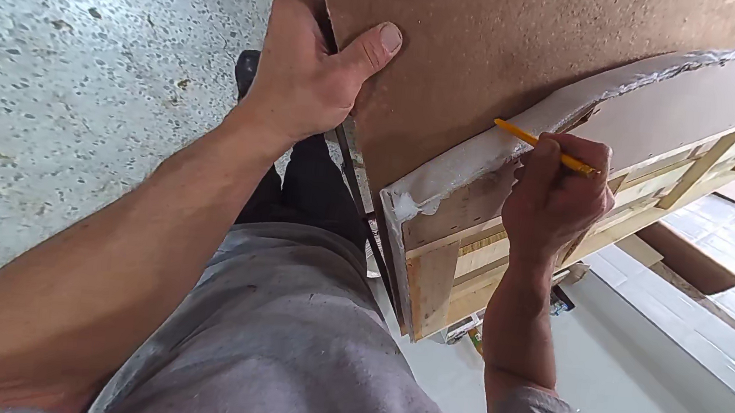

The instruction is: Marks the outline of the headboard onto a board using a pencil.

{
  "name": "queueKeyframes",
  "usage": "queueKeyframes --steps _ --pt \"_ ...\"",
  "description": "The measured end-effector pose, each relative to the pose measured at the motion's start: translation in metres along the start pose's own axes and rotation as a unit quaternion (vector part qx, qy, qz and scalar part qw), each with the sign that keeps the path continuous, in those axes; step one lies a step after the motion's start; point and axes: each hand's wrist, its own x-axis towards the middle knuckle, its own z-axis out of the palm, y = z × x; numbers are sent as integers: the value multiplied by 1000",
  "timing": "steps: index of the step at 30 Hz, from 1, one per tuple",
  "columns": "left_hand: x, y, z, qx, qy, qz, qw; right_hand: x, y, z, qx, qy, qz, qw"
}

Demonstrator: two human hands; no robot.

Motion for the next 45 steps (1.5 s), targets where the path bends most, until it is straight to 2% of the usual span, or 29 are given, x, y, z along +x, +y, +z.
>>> queueKeyframes --steps 15,21,25,32,38,45 --pt "1 -2 0 -14 -4 9 1000 -52 -47 10 143 -45 -22 988" --pt "1 -3 -1 -9 -4 10 1000 -58 -49 11 188 -67 -26 980" --pt "1 -2 0 -14 1 0 1000 -45 -33 8 168 -57 -5 984" --pt "1 -3 -1 -5 -2 9 1000 -30 -19 8 108 -5 -19 994" --pt "1 0 0 -17 -1 1 1000 -42 -32 10 119 -16 -14 993" --pt "2 -1 1 -34 -5 3 999 -63 -59 11 169 -66 -27 983"
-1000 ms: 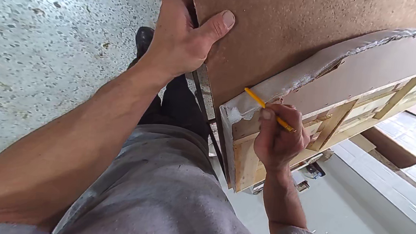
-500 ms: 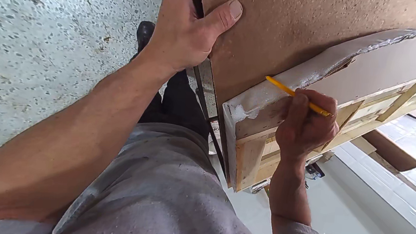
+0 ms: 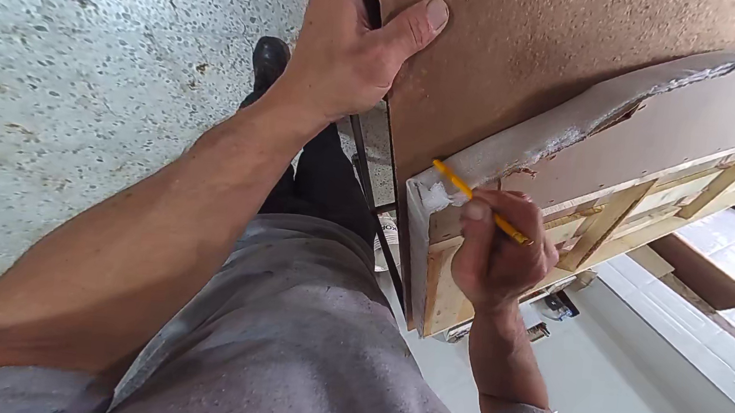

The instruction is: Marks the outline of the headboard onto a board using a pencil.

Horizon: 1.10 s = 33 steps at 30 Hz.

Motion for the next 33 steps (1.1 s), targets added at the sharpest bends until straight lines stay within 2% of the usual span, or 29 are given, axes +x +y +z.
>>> queueKeyframes --steps 7,16,25,33 --pt "-1 0 0 -10 1 -5 1000 -9 -4 4 46 -23 -3 999" --pt "-1 0 -1 7 1 2 1000 7 14 -3 -5 40 11 999" --pt "0 1 -1 -4 -1 -1 1000 -12 -7 7 50 -22 0 999" --pt "0 1 -1 5 5 -8 1000 -4 1 3 38 1 15 999"
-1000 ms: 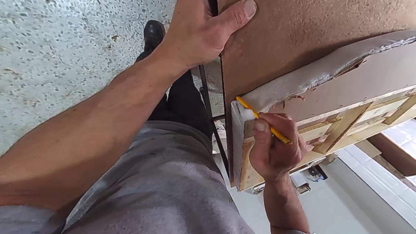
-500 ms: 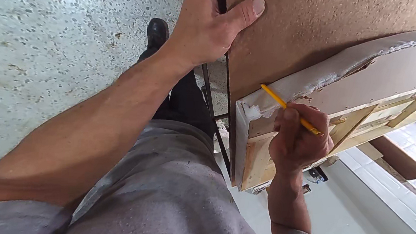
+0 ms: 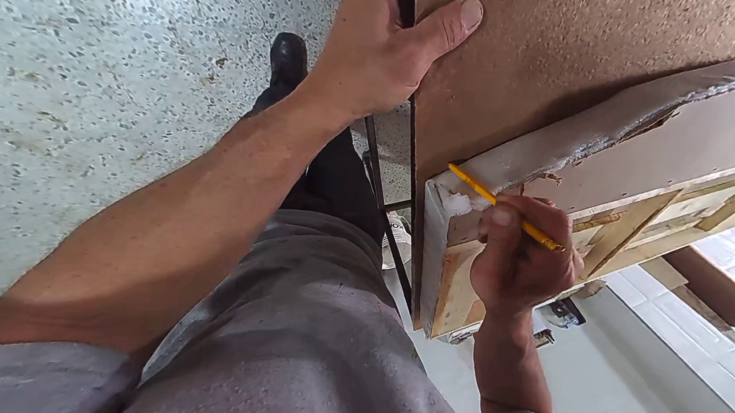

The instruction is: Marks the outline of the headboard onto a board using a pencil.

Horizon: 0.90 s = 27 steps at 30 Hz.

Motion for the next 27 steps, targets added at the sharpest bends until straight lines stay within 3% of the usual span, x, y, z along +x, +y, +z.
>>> queueKeyframes --steps 21,24,27 --pt "1 -1 0 3 1 12 1000 0 5 -1 102 -55 18 993" --pt "-2 -1 -6 1 -9 -9 1000 6 6 -16 203 6 63 977" --pt "-42 7 -36 -19 -62 -86 994 29 -2 -47 370 130 50 919"
